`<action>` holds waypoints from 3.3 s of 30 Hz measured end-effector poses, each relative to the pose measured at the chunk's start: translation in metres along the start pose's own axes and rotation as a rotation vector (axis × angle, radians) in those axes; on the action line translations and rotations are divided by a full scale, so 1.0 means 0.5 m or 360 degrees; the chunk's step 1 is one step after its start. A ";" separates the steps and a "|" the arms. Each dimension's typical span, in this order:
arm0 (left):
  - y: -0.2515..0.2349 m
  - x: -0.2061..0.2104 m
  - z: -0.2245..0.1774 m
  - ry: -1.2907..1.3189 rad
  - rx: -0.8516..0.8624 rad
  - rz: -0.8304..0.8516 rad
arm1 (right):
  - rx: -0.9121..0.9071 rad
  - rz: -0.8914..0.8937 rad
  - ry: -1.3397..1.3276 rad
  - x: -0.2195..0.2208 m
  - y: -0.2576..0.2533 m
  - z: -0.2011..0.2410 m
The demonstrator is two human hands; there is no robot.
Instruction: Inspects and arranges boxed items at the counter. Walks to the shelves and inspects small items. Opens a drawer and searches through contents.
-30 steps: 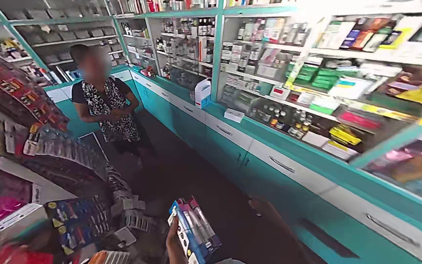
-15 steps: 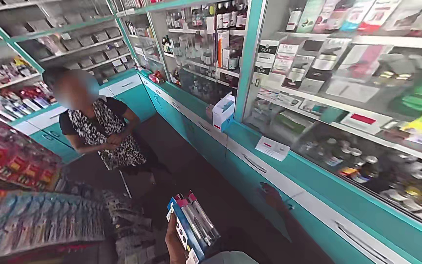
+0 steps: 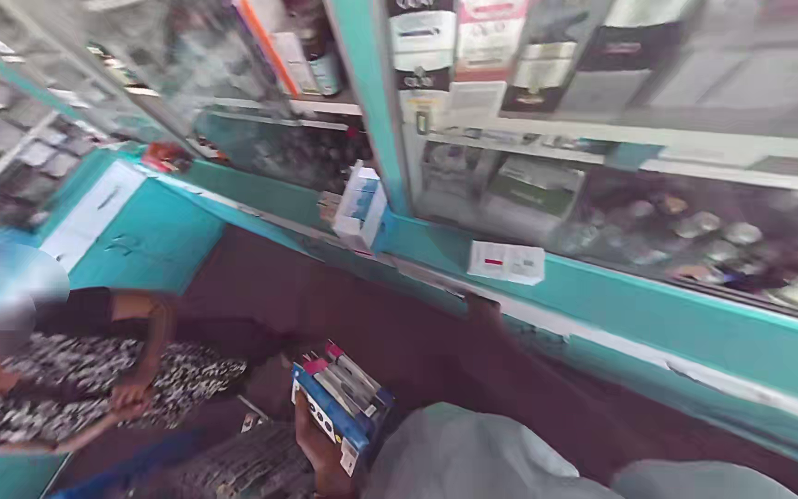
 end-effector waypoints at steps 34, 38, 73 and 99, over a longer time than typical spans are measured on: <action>-0.388 0.012 -0.007 -0.0071 -0.0673 0.1373 | 0.0463 -0.0278 -0.1185 0.032 0.496 0.115; -0.356 0.025 0.017 -0.0136 -0.0649 0.1336 | 0.1072 -0.0776 -0.1031 -0.057 0.464 -0.035; 0.020 0.186 0.609 -0.2316 0.0136 0.1848 | 0.1196 -0.1526 -0.1404 -0.179 0.760 -0.244; -0.110 0.100 0.514 -0.2143 0.1348 0.2516 | 0.0457 -0.0774 -0.0654 0.047 0.355 -0.050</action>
Point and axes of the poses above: each hand's wrist, its own y-axis away from the middle knuckle, its own x-axis out of the palm, z = x × y, the point moved 3 cm from there along -y, towards the middle knuckle, and after that the axes turned 7 degrees about -z, right-handed, at the moved point
